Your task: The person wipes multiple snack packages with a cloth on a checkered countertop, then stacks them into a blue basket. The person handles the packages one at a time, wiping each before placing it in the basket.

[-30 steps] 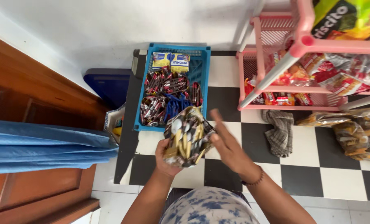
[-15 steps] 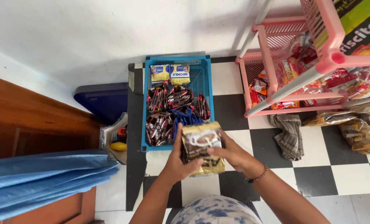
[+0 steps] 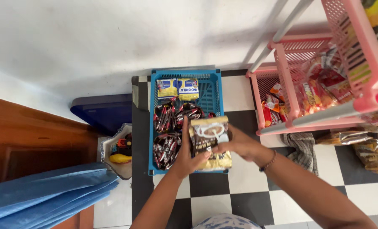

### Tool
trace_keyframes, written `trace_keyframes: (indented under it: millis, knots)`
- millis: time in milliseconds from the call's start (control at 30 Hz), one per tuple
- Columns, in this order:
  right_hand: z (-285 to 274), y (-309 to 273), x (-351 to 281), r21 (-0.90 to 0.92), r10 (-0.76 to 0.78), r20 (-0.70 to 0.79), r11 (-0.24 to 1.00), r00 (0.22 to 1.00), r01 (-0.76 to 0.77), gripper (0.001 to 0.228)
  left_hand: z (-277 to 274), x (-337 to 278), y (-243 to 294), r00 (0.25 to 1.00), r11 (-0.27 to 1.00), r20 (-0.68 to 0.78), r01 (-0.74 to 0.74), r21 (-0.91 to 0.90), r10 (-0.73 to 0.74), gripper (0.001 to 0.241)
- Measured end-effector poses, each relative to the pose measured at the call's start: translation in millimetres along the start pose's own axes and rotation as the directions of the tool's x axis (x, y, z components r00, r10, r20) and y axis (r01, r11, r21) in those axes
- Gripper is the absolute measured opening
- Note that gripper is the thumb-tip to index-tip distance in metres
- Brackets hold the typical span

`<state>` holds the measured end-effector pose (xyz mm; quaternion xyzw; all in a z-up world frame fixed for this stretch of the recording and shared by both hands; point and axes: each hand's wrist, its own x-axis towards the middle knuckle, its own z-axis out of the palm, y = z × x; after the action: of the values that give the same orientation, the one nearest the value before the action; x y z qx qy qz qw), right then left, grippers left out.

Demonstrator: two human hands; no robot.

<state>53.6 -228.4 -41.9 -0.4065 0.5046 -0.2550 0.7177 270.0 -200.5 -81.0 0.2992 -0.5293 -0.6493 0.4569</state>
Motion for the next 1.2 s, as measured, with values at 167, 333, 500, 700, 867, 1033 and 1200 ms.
trace_keyframes:
  millis: [167, 333, 500, 700, 867, 1033, 1200]
  knots:
    - [-26, -62, 48, -0.418, -0.232, -0.171, 0.897, 0.958, 0.142, 0.097, -36, 54, -21, 0.983, 0.984, -0.057, -0.168, 0.062, 0.172, 0.111]
    - [-49, -114, 88, -0.964, -0.659, 0.136, 0.085, 0.739, 0.253, 0.086, -50, 78, -53, 0.989, 0.229, -0.005, 0.039, 0.973, -0.147, 0.091]
    - [-46, -111, 128, -0.684, -0.247, 0.586, -0.662, 0.772, 0.307, 0.063, -51, 73, -72, 0.948, 0.108, -0.081, 0.120, 0.987, -0.307, 0.078]
    - [-49, -91, 151, -0.480, 0.051, 0.546, -0.800, 0.837, 0.361, 0.040, -49, 64, -78, 0.981, 0.151, -0.092, 0.118, 0.981, -0.171, 0.076]
    - [-39, -82, 163, -0.510, 0.194, 0.495, -0.724, 0.847, 0.464, 0.041, -51, 69, -70, 0.972, 0.184, -0.091, 0.133, 0.974, -0.218, 0.077]
    - [-32, -79, 172, -0.504, 0.204, 0.538, -0.700, 0.818, 0.506, 0.043, -59, 88, -66, 0.974, 0.500, -0.217, 0.218, 0.838, -0.063, 0.074]
    - [-32, -73, 168, -0.490, 0.207, 0.584, -0.682, 0.785, 0.543, 0.046, -82, 127, -83, 0.905, 0.849, -0.407, 0.311, 0.427, -0.127, 0.068]
